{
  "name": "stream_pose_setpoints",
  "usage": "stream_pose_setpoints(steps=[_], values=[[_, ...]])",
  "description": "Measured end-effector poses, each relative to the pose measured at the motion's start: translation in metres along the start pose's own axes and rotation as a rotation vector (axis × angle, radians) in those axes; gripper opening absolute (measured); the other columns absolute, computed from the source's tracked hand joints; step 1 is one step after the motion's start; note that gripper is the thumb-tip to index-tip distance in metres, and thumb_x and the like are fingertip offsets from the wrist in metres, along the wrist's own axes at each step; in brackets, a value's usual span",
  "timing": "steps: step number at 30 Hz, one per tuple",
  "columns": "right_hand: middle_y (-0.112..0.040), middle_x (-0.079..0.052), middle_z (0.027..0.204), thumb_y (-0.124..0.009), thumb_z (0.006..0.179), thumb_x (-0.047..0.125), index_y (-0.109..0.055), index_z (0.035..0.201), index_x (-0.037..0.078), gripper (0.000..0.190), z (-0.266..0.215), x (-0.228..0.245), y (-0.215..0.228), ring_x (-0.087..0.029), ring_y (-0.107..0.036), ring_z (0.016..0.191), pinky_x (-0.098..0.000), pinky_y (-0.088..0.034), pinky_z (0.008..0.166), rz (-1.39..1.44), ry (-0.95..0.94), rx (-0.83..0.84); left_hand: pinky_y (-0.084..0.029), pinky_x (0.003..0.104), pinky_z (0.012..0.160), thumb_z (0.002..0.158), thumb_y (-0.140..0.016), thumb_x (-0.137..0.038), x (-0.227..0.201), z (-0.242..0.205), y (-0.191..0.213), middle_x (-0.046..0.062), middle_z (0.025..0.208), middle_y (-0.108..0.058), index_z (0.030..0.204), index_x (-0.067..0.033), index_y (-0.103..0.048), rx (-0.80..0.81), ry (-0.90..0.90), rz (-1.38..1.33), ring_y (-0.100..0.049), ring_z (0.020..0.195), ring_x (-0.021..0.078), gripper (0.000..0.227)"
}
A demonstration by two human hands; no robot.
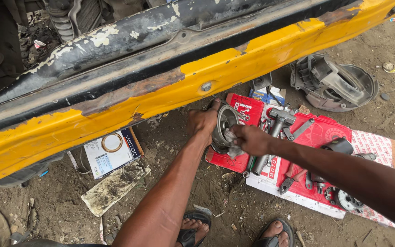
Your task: The person wipes internal mechanical components with a cloth and installs a metal gear assembly into a vehicle engine compartment.
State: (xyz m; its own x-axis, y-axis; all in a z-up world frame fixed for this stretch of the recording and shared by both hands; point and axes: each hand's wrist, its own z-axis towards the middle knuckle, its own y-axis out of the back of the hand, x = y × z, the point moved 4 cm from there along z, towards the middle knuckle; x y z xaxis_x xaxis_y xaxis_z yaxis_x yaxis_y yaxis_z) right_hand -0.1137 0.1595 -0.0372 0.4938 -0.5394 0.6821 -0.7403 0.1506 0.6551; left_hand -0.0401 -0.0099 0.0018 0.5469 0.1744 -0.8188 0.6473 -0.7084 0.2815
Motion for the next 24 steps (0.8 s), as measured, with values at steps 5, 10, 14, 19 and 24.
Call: stream_pose_setpoints(steps=[5,10,14,19,24], values=[[-0.079,-0.011,0.089,-0.073,0.087,0.029,-0.065,0.122,0.003,0.045,-0.011,-0.043,0.071,-0.024,-0.064,0.078,-0.0416,-0.048,0.072,0.249,-0.295,-0.201,-0.056,0.042,0.076,0.078,-0.08,-0.054,-0.012,0.004,0.008,0.014,0.101,-0.076,0.099,-0.0041,-0.078,-0.085,-0.228,-0.031,-0.071,0.086,0.0254,0.054],[-0.076,-0.023,0.101,-0.074,0.081,0.035,-0.068,0.112,0.007,0.042,-0.03,-0.1,0.114,-0.039,-0.074,0.094,-0.0455,-0.057,0.091,-0.58,-0.291,-0.262,-0.06,0.045,0.078,0.084,-0.078,-0.054,-0.008,0.001,0.01,0.021,0.101,-0.074,0.089,0.0025,-0.075,0.004,-0.035,-0.012,-0.074,0.089,0.0317,0.057],[-0.077,-0.022,0.104,-0.066,0.081,0.019,-0.077,0.099,0.006,0.025,-0.031,-0.135,0.118,-0.037,-0.074,0.101,-0.0436,-0.059,0.092,-0.758,-0.254,-0.239,-0.06,0.045,0.076,0.085,-0.077,-0.055,-0.014,-0.009,0.013,0.02,0.095,-0.078,0.083,0.0033,-0.077,0.034,-0.073,0.021,-0.077,0.085,0.0302,0.058],[-0.079,-0.006,0.115,-0.07,0.08,0.018,-0.079,0.113,0.022,0.034,-0.04,-0.119,0.103,-0.025,-0.075,0.109,-0.0401,-0.057,0.099,-0.732,-0.261,-0.04,-0.061,0.042,0.072,0.081,-0.077,-0.056,-0.017,-0.025,0.009,0.013,0.087,-0.08,0.086,-0.0054,-0.079,0.154,-0.143,0.088,-0.077,0.076,0.0245,0.051],[-0.072,-0.003,0.126,-0.082,0.075,0.02,-0.068,0.13,0.03,0.058,-0.054,-0.038,0.115,-0.025,-0.07,0.113,-0.0426,-0.056,0.098,-0.485,-0.362,-0.06,-0.059,0.04,0.067,0.08,-0.074,-0.061,-0.04,-0.044,-0.007,0.01,0.08,-0.081,0.079,-0.0065,-0.082,0.344,-0.305,0.263,-0.076,0.07,0.0217,0.055]])
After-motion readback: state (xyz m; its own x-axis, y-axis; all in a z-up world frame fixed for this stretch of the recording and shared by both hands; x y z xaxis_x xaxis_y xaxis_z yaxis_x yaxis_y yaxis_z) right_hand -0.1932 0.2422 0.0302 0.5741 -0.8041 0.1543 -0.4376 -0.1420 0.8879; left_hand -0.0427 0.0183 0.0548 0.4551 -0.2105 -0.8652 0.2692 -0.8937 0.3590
